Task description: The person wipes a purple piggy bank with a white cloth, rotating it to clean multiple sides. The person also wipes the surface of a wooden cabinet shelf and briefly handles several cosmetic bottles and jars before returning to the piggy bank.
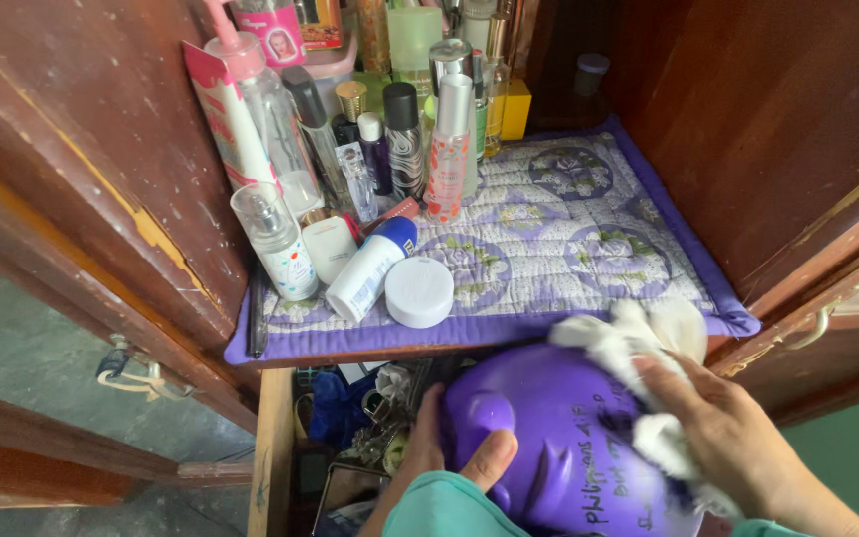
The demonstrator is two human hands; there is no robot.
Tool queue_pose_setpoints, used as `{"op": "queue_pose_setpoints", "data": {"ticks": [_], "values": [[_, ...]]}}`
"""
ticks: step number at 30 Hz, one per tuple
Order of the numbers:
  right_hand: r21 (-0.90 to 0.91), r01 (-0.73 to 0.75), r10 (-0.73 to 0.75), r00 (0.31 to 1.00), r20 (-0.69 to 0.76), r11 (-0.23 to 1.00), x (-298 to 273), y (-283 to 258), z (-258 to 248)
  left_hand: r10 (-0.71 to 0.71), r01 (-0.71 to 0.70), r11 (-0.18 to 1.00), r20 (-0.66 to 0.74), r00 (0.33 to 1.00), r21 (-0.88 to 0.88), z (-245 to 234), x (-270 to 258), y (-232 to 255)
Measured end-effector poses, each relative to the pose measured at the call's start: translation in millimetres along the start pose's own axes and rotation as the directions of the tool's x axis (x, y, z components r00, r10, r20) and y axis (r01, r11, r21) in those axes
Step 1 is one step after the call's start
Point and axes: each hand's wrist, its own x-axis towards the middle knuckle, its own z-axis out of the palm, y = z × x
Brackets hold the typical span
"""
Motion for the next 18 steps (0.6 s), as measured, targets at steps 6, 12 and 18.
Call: {"op": "queue_pose_setpoints", "data": {"ticks": [6, 12, 18], "values": [[0.338, -0.217, 0.122, 0.952, 0.280, 0.916, 16, 35, -10, -0.062, 0.061, 0.982, -0.001, 0.998, -0.176, 0, -14, 32], [0.309, -0.150, 0.075, 0.968, 0.241, 0.939, -27, 18, -8, -0.059, 0.070, 0.988, 0.083, 0.995, -0.135, -10, -32, 56], [0.243, 0.004, -0.029, 0.994, 0.101, 0.970, -67, -27, -12, -0.143, 0.180, 0.961, 0.176, 0.974, -0.212, -22, -45, 67]]}}
